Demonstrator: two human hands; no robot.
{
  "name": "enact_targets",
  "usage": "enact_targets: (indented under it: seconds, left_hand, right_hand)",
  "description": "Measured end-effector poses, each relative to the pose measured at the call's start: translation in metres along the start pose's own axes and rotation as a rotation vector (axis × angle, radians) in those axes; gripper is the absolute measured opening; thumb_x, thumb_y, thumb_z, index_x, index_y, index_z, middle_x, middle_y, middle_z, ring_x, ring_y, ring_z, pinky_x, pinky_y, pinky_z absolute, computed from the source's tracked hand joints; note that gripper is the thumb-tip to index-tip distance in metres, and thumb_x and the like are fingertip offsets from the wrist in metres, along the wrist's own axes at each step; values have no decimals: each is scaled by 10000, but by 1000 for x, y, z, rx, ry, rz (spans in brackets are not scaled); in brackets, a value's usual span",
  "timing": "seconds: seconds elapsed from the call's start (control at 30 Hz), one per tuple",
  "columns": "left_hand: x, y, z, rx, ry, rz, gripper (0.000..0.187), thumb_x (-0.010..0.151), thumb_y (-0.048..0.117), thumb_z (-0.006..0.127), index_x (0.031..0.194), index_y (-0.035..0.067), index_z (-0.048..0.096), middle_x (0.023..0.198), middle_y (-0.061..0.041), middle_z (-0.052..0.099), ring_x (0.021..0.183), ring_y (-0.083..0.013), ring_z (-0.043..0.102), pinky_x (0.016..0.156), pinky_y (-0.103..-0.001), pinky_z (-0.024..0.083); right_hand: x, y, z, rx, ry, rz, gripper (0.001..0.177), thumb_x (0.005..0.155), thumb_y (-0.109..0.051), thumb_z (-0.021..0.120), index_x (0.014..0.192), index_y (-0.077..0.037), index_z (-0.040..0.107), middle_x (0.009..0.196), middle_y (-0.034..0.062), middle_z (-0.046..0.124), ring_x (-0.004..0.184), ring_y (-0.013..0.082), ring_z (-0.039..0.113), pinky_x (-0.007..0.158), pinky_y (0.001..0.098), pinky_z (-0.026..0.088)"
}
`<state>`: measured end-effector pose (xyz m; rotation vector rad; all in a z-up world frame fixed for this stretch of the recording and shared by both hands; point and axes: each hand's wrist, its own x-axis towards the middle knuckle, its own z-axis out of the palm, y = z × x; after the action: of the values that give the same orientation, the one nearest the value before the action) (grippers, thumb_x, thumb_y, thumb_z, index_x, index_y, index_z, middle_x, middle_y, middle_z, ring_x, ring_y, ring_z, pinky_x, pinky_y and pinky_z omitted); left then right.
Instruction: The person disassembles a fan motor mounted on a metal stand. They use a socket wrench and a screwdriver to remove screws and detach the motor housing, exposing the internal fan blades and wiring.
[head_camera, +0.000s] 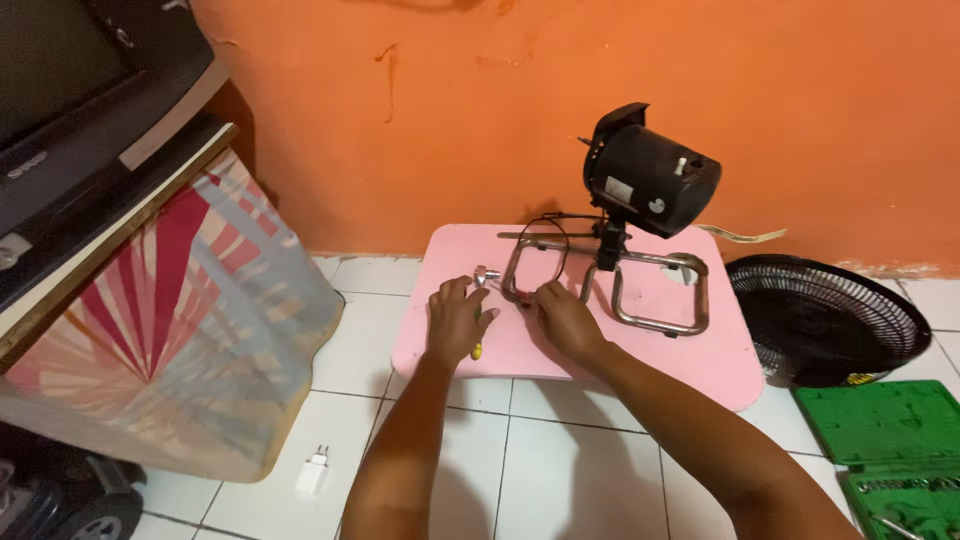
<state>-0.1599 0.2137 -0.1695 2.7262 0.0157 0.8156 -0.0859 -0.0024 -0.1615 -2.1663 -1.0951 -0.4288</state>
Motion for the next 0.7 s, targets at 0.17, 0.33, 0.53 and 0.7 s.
enact_targets:
  seconds: [0.17,0.33,0.53,0.7]
  left_hand:
    - [23,30,4,-62,69,53,419,827,278,824,1183,90,707,1289,-103,612,1255,-320,515,997,-498,411]
    - [60,75,11,-321,126,57,492,891,219,765,1339,63,637,1317,-132,623,1210,-341,575,999,-468,478]
    - [113,138,21,-685,-1,-230,543,996,323,658,1447,70,493,1346,-128,612,1171,-251,642,970,-407,507]
    - [148,151,52,-936,45,-314,501,1006,295,616,1421,40,498,1309,-151,643,1162,-230,652,964,-355,533]
  right_hand:
    - [7,-9,-40,-2,237,-1,254,901,-40,628,1151,-31,588,1113,207,604,982,408,611,784,496,511]
    - [18,-16,-104,52,361,105,448,1001,-38,567,1444,-20,506,1196,204,592,1045,417,622,805,470,517]
    - [28,42,-179,-10,685,137,294,1071,-30,507,1253,-60,735,1311,160,547,1099,294,658,941,401,552]
    - [32,90,-212,169,640,337,302,1009,-196,672,1247,-14,712,1294,153,468,1064,265,602,921,370,528]
